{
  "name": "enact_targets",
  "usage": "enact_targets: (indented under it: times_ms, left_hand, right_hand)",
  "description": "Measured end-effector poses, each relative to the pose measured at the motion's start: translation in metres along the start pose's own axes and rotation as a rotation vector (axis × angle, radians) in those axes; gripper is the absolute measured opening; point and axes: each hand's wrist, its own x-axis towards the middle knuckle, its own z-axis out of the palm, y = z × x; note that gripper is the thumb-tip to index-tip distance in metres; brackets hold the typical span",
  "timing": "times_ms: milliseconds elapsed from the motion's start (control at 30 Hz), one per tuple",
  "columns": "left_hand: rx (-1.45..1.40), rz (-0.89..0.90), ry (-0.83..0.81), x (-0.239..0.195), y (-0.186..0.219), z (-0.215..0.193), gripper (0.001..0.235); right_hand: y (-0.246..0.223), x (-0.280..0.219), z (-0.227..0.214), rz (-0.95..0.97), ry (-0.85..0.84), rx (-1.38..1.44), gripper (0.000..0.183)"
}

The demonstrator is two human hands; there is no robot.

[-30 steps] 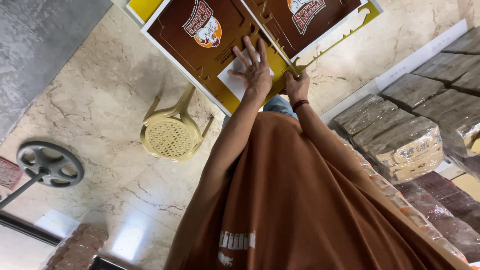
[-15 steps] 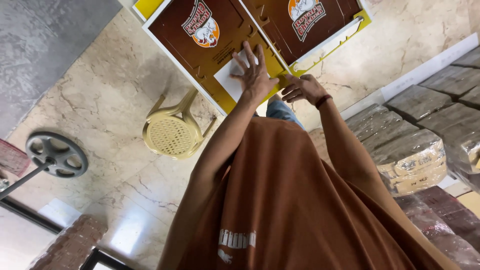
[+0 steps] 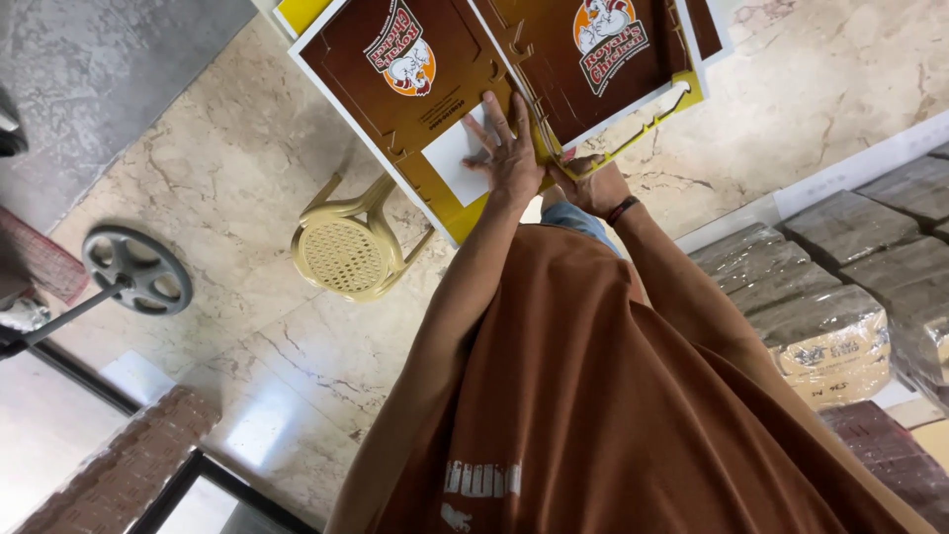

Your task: Folding flat cardboard sheets into boxes by bending along pre-scored lines and tucking in tabs.

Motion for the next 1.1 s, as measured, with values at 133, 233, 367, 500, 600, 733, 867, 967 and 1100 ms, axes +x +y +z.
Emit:
enact_targets:
  times_ms: [133,233,367,500,600,733,867,967,1100]
  left_hand:
    - [-0.005,-0.097,0.021,-0.008,0.016,-0.023,0.103]
    - [-0.022,-0.065,0.019,-0.001,0.007,-0.010,0.108]
    - [-0.023,0.068,0.119,0.001,-0.014,0.018,0.140]
    - [0.010,0.104,-0.020,-0.014,-0.019,-0.027,0.125]
    - [-0.106,0.202,-0.221,-0.028,-0.033,-0.067,0.103]
    - [0.381,0.475,-0.244,-0.038,-0.075,-0.045,0.096]
    - [0.510,0.622,-0.206,-0.033,-0.093,-0.032,0.087]
    - [0.612,0.605,-0.257,-0.035,-0.083,-0.046,0.103]
    - [0.649,0.602,-0.284,-0.035,-0.082,-0.049,0.108]
  right_hand:
    - [0.015,-0.020,0.024,-0.114,-0.138,-0.031,0.021]
    - [0.004,0.003,-0.006,0.240,-0.223,0.339,0.033]
    - [-0.026,0.032,-0.077,1.128,-0.445,1.078,0.064]
    - [-0.036,0.032,-0.070,1.170,-0.490,1.209,0.058]
    - [-0.054,0.034,-0.039,1.131,-0.558,1.125,0.051]
    - [-0.087,0.016,0.013,1.274,-0.187,1.302,0.050]
    - [-0.109,0.029,0.007,1.344,-0.013,1.182,0.049]
    - [-0.123,0.045,-0.014,1.331,-0.041,1.039,0.035]
    - [-0.137,0.046,-0.013,1.329,0.022,0.977,0.031]
